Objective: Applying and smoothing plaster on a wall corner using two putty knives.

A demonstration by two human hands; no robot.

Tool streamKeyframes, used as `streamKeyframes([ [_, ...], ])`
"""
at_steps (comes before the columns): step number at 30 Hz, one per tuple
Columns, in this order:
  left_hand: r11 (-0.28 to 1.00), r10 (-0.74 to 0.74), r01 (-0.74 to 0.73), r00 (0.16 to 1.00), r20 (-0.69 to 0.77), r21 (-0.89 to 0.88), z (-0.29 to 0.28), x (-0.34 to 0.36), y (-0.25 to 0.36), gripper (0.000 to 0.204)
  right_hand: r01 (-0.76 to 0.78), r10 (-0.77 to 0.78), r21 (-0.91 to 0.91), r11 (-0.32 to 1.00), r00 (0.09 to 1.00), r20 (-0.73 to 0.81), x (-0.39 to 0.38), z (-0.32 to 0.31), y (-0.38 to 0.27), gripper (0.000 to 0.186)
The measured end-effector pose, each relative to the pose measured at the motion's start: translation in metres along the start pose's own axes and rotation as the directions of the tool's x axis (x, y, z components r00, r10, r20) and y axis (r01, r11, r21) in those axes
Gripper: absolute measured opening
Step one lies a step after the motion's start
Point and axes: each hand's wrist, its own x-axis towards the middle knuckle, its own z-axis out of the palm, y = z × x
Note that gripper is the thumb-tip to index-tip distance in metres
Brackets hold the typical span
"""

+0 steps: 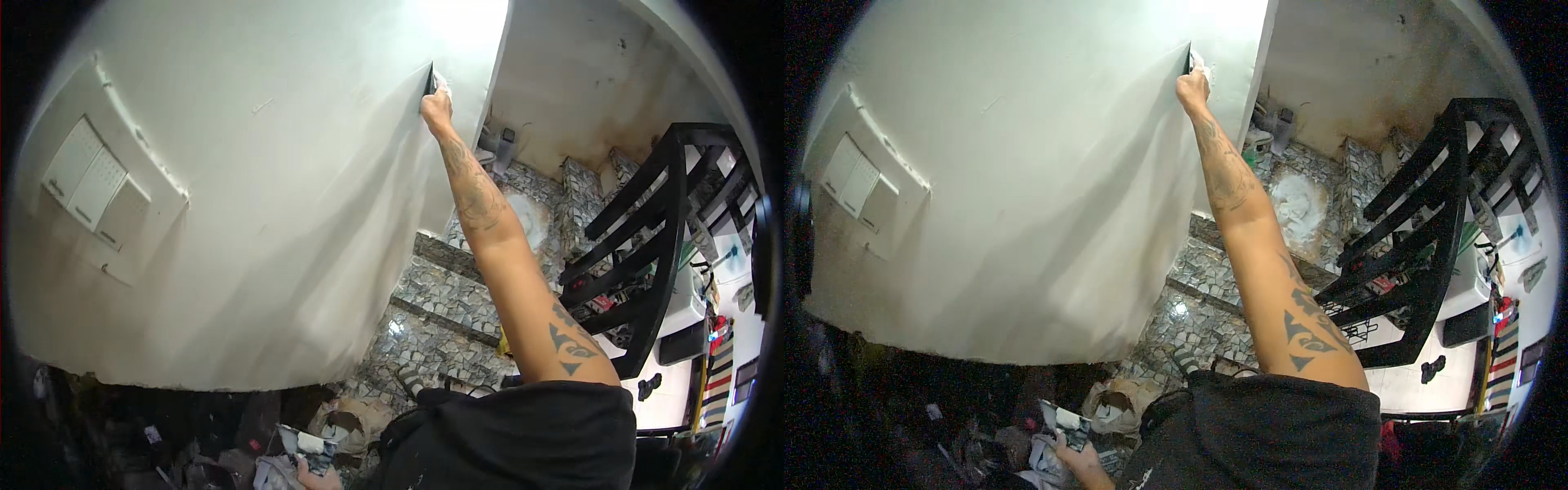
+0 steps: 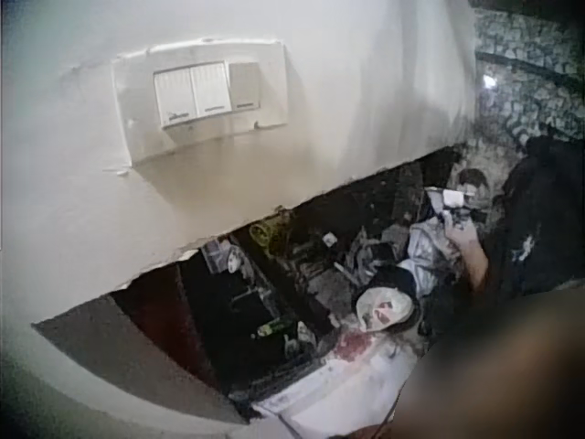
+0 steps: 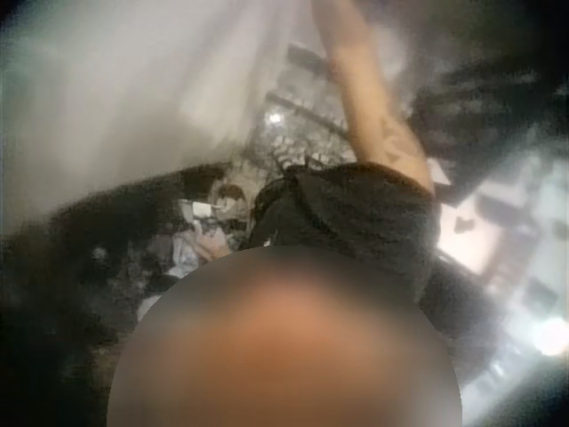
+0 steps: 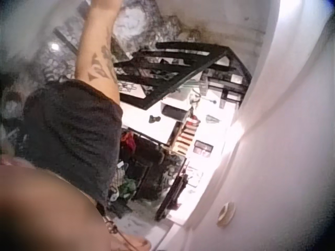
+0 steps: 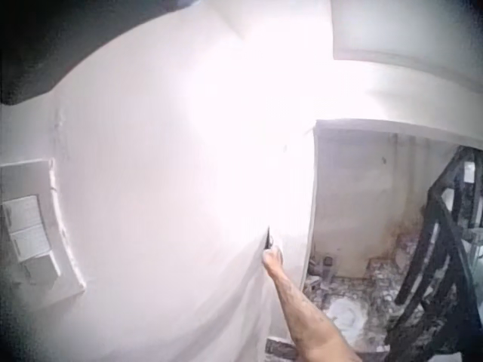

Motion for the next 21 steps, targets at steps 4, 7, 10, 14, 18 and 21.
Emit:
streamKeyframes([
  [4,0.995,-0.081,0.089,0.981,0.176,-0.039,-0.008,0.016,-0.003,0.031,-0.026,0.031,-0.09,0.996,0.998,0.055,-0.038,-0.002,-0.038,0.058],
  [7,0.995,-0.09,0.101,0.945,0.313,-0.021,-0.001,0.021,0.0,0.033,0.054,-0.053,-0.108,0.993,0.999,0.013,-0.08,-0.009,-0.068,0.059],
  [10,0.993,-0.07,0.101,0.913,0.403,-0.057,-0.001,0.024,0.015,0.032,0.075,-0.07,-0.063,0.995,0.995,0.072,-0.135,-0.005,-0.112,0.059],
  [14,0.996,-0.047,0.072,0.912,0.408,-0.047,-0.012,0.031,0.029,0.032,0.119,-0.111,-0.124,0.985,0.991,0.069,-0.199,-0.011,-0.164,0.063],
  [18,0.995,-0.06,0.087,0.924,0.377,-0.055,-0.036,0.04,0.041,0.033,0.172,-0.168,-0.06,0.983,0.983,0.07,-0.254,-0.023,-0.217,0.063],
  [21,0.997,-0.051,0.069,0.913,0.406,-0.031,-0.049,0.038,0.046,0.033,0.196,-0.194,-0.006,0.981,0.977,0.093,-0.289,-0.035,-0.245,0.062],
])
